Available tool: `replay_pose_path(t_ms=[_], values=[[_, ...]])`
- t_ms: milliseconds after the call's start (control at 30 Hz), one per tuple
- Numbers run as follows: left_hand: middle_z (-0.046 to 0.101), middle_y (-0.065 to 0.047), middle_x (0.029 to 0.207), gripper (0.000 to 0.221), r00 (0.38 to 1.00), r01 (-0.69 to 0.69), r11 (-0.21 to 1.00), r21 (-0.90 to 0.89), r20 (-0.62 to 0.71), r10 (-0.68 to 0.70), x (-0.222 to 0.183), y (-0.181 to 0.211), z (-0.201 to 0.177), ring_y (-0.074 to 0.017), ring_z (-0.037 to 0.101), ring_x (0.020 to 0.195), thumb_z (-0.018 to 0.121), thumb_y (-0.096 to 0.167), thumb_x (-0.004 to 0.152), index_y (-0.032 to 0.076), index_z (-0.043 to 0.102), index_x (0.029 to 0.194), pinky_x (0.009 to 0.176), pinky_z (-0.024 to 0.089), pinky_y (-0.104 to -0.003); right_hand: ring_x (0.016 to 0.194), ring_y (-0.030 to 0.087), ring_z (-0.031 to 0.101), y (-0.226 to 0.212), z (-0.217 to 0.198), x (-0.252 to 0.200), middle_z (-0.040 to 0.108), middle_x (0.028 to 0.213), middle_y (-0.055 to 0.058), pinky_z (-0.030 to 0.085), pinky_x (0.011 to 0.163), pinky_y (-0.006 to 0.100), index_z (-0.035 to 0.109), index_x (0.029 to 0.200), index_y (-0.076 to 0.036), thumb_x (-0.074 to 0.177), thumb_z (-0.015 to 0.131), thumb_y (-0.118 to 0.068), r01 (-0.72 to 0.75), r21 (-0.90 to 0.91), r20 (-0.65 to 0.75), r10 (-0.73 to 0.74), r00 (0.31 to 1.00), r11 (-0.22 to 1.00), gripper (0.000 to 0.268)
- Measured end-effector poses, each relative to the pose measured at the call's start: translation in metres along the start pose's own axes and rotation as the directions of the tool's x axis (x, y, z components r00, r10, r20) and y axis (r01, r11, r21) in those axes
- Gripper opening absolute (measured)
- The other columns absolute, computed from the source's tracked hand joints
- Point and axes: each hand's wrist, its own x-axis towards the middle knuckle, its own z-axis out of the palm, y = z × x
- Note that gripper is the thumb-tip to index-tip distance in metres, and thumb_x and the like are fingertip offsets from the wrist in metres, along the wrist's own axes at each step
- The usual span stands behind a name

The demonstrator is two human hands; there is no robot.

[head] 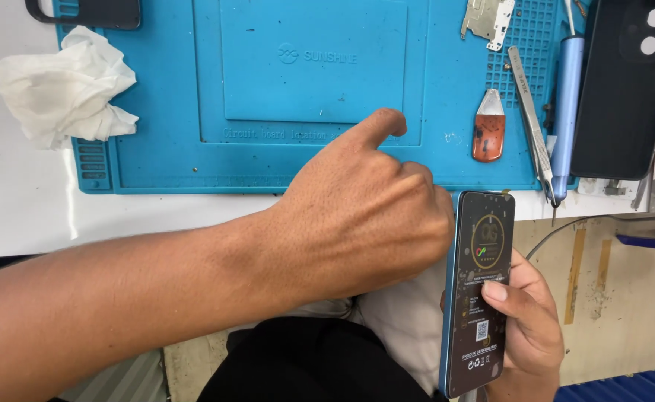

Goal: Replacing a mobile phone screen by applying adhesive and attaching the new display panel

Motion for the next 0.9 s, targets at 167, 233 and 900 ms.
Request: replay_pose_path(t_ms=[167,233,900], values=[[0.048,-0.001,0.043,0.035,1.0,0.0,1.0,0.004,0.031,0.0,-0.001,0.0,-0.002,-0.0211,0.034,0.032,0.063,-0.002,0.072,0.021,0.048,0.05,0.086,0.048,-0.044,0.069,0.022,0.07,0.001,0.007,0.001,0.071,0.09,0.016,0.057,0.058,0.03,0.057,0.129,0.011,0.084,0.07,-0.012,0.011,-0.006,-0.012,-0.011,1.0,1.0,0.053],[0.045,0.0,0.042,0.037,0.999,0.002,1.0,0.007,0.039,-0.002,-0.002,0.0,-0.003,-0.02,0.031,0.033,0.064,-0.003,0.072,0.021,0.047,0.049,0.085,0.047,-0.043,0.075,0.021,0.071,0.001,0.01,0.001,0.073,0.095,0.014,0.057,0.064,0.028,0.058,0.13,0.01,0.083,0.071,-0.012,0.021,-0.027,-0.026,-0.022,0.999,0.999,0.054],[0.045,0.006,0.042,0.047,0.981,-0.063,0.998,-0.003,0.186,0.062,0.001,0.001,-0.005,-0.0156,0.03,0.037,0.069,-0.004,0.074,0.026,0.043,0.049,0.079,0.042,-0.042,0.086,0.024,0.07,-0.003,0.015,0.002,0.072,0.104,0.016,0.055,0.073,0.031,0.059,0.132,0.009,0.082,0.068,-0.011,0.004,-0.172,-0.035,-0.01,0.999,0.985,0.055]])
